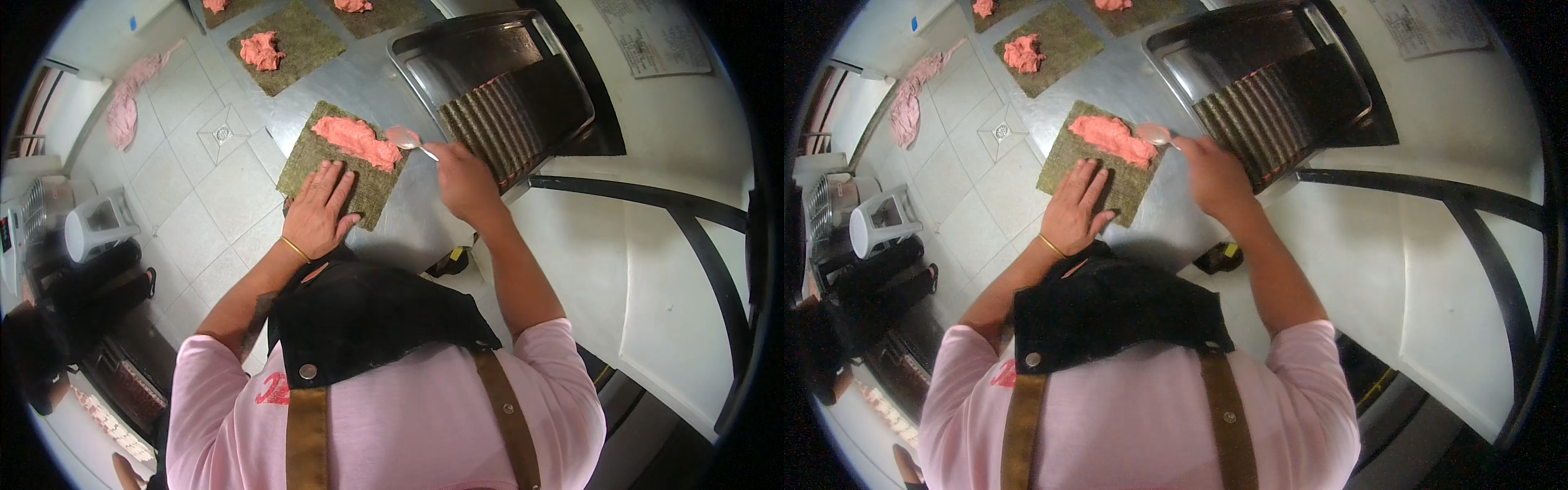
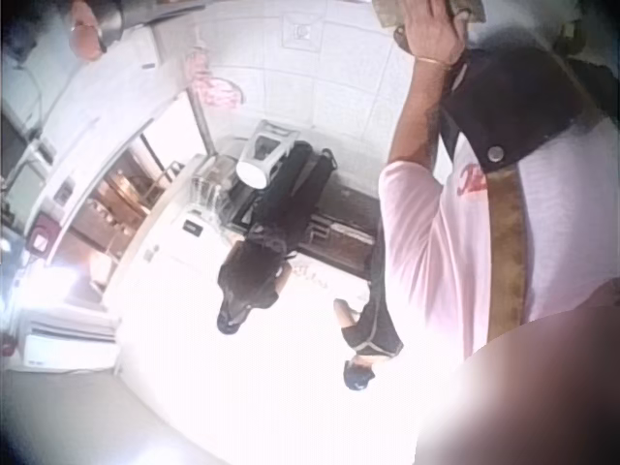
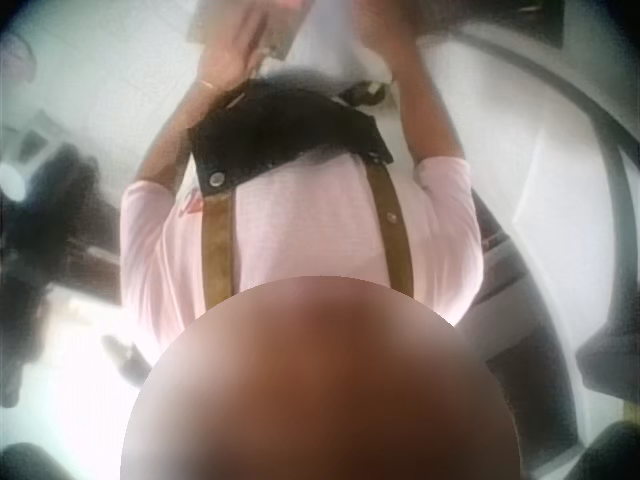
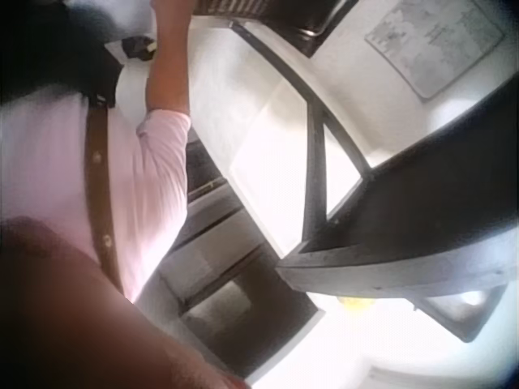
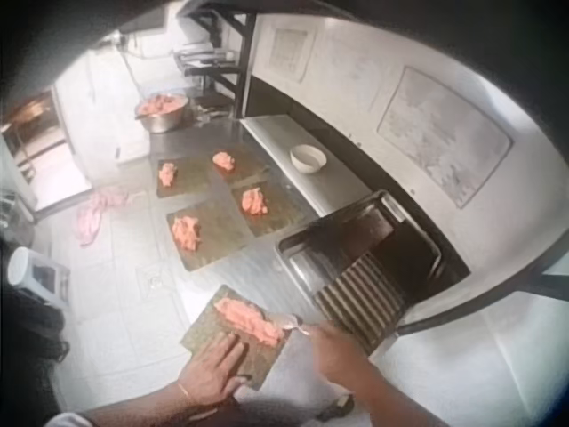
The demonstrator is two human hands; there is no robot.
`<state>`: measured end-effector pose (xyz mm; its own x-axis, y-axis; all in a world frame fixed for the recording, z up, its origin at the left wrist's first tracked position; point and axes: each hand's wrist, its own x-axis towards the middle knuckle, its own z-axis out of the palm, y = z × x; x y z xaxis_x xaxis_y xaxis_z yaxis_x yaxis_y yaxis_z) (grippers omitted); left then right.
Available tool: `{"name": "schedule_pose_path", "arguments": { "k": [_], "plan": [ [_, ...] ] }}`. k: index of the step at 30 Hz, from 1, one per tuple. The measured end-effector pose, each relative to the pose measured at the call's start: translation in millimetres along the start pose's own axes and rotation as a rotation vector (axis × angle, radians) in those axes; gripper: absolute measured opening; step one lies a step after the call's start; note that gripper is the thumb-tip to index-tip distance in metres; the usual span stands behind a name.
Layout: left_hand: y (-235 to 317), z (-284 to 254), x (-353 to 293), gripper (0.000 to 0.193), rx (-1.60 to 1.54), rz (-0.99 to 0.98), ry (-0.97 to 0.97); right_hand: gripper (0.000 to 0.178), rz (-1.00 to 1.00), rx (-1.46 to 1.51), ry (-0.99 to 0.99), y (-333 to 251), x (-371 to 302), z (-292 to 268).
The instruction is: The person scoops pink meat paste from a bowl onto a digital scale, then spreads it evenly onto rectangular sheets of green seaweed using a spoon. The person repeatedly smooths the paste to form a uniform layer on each sheet.
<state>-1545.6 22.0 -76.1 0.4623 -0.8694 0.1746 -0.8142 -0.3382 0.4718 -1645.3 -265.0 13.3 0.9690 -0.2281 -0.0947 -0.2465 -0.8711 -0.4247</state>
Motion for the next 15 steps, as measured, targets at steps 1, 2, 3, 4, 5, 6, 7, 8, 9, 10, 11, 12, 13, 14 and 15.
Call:
{"name": "schedule_pose_path", "arguments": {
  "k": [1, 2, 3, 4, 5, 6, 7, 8, 9, 10, 11, 12, 13, 14, 15],
  "plan": [
    [1, 7, -4, 0.077, 0.042, -0.098, 0.025, 0.04, -0.013, 0.022, 0.01, -5, 0, 7],
    [1, 13, -8, 0.078, 0.05, -0.109, 0.007, 0.041, -0.026, 0.044, 0.02, -13, -2, 15],
    [2, 16, -10, 0.08, 0.06, -0.122, -0.011, 0.043, -0.041, 0.068, 0.031, -21, -2, 23],
    [2, 17, -12, 0.081, 0.07, -0.134, -0.03, 0.043, -0.05, 0.084, 0.031, -28, -2, 31],
    [0, 18, -13, 0.082, 0.067, -0.134, -0.025, 0.043, -0.058, 0.099, 0.031, -35, -2, 39],
    [-1, 19, -13, 0.082, 0.06, -0.131, -0.019, 0.043, -0.064, 0.11, 0.031, -40, -2, 44],
    [-1, 20, -13, 0.082, 0.052, -0.128, -0.012, 0.042, -0.07, 0.107, 0.048, -44, -1, 49],
    [-1, 21, -14, 0.083, 0.049, -0.129, -0.008, 0.041, -0.076, 0.104, 0.065, -47, 1, 53],
    [-2, 22, -14, 0.083, 0.049, -0.131, -0.003, 0.04, -0.084, 0.103, 0.083, -51, 4, 56],
    [-3, 22, -14, 0.084, 0.048, -0.132, 0.001, 0.039, -0.085, 0.092, 0.089, -54, 8, 58],
    [-4, 23, -15, 0.084, 0.045, -0.136, 0.007, 0.038, -0.086, 0.081, 0.096, -58, 13, 59],
    [-4, 25, -15, 0.084, 0.04, -0.136, 0.013, 0.038, -0.084, 0.068, 0.105, -59, 18, 59],
    [-4, 27, -14, 0.085, 0.034, -0.135, 0.019, 0.037, -0.09, 0.031, 0.09, -57, 24, 61],
    [-4, 29, -14, 0.084, 0.043, -0.131, 0.016, 0.036, -0.096, -0.006, 0.075, -53, 31, 65],
    [-5, 29, -15, 0.084, 0.053, -0.13, 0.011, 0.036, -0.104, -0.041, 0.059, -55, 38, 64]
  ]
}}
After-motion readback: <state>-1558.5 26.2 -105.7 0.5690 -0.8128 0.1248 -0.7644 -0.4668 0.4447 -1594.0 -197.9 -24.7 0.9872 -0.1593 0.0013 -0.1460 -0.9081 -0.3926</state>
